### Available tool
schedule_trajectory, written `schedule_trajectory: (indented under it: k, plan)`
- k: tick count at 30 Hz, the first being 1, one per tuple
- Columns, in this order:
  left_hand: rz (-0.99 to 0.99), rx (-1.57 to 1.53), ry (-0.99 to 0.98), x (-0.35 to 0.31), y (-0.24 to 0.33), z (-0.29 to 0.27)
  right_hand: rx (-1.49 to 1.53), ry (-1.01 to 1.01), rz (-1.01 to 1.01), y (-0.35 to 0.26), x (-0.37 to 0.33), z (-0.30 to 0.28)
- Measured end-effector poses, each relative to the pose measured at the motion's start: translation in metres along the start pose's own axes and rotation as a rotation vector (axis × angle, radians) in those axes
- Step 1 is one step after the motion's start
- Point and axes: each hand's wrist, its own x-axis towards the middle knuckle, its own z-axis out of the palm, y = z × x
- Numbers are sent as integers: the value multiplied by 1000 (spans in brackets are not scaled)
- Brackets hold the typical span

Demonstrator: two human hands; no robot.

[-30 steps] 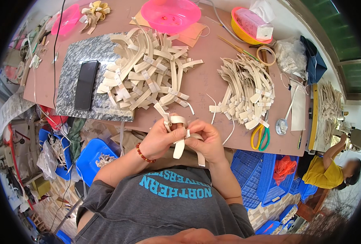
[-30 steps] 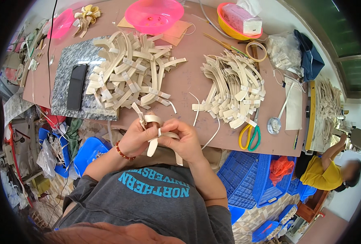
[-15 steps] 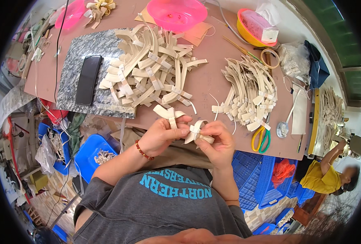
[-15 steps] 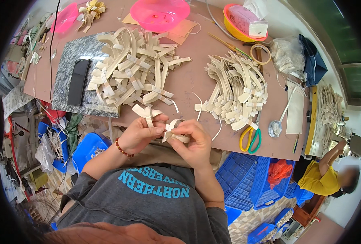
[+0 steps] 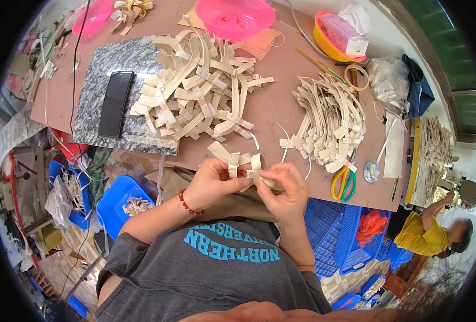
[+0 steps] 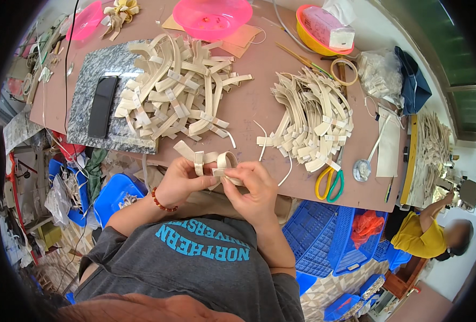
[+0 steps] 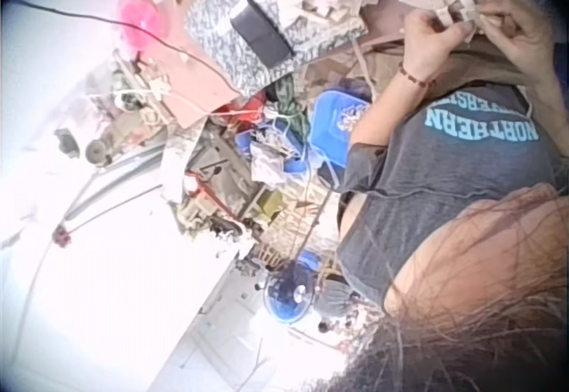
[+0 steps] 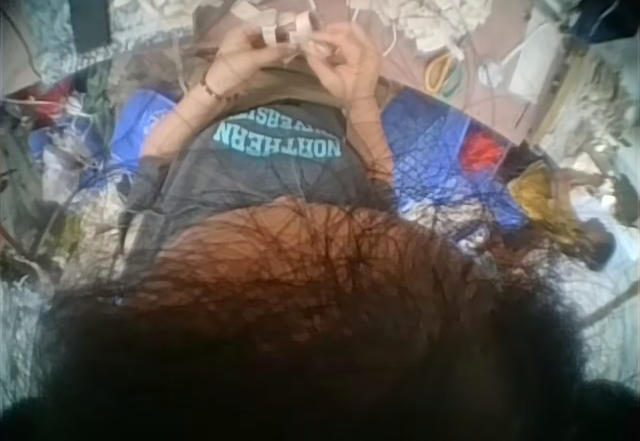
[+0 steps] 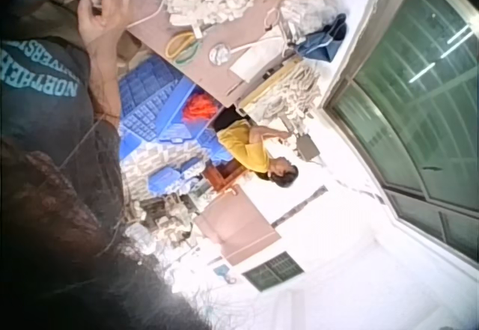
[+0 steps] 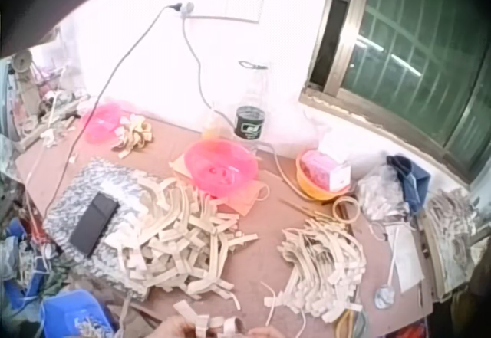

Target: The person cuts beige fabric strips into smaller pieces using yellow-handled scissors and then folds the cut pieces into a small bundle. The workspace is cluttered with piles of fabric strips and various tools.

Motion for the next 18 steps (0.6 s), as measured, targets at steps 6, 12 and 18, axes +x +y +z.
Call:
schedule_trajectory:
  k: [6, 12, 18]
  plan:
    - [88, 25, 18, -1, -2, -2, -52, -61, -34, -9, -1, 8]
    - [-69, -293, 66, 2, 0, -19, 295, -326, 267, 7, 7, 1]
    - [80, -642, -218, -1, -7, -36, 712, -123, 431, 5, 16, 4]
